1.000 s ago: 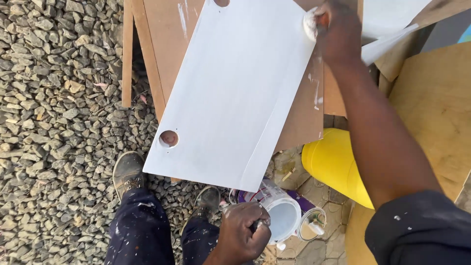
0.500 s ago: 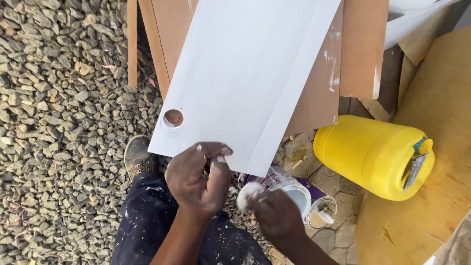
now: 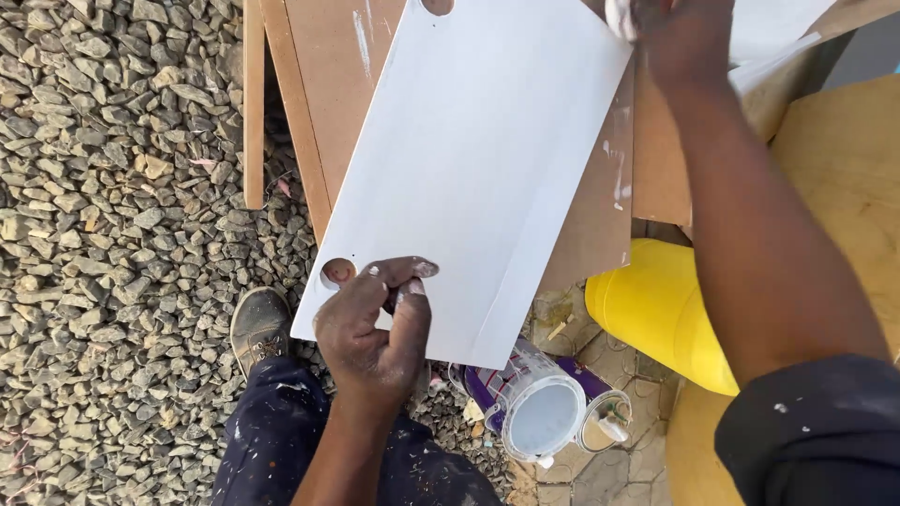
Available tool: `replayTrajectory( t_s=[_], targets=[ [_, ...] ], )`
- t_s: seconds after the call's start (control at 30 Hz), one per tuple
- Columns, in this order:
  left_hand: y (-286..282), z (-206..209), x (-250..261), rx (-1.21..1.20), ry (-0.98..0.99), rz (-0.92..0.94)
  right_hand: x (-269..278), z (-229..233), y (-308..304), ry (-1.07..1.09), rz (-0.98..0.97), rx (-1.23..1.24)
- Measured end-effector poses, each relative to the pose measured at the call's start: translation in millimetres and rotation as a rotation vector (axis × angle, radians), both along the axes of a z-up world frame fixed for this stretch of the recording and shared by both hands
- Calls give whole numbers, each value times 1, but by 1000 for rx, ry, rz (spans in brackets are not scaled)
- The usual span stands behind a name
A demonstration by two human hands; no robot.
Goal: A person uses a small foam applicator to apply white paint to a furniture panel.
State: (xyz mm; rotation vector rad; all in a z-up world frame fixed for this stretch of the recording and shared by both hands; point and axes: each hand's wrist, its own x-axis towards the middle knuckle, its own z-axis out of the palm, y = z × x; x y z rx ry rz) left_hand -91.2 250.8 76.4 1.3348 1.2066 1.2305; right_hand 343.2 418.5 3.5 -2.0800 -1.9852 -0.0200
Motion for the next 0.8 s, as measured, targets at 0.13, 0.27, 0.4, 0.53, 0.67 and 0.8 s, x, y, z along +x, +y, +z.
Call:
replayTrajectory(
  t_s=[0.13,0.27,0.4,0.53,0.67,0.8],
  targets=[
    [1,5,-6,-8,-148,118,-24,2,-31,-16,-17,-108],
    [-9,3,-12,-52,-242,126,-114,9,-151,143,-62,-224],
    [-19,11,-10,-49,-228,145,-219,11,-332,98,86,-315],
    [-29,14,-11,-156,-56,17,-274,64,-369,238,340,-450],
    [-25,11,-4,-113,-63,4,-247,55,-318,-71,281,-276],
    [-13,10,-1,-33,-24,-39,-190,25,-234,13,174,-182]
  ],
)
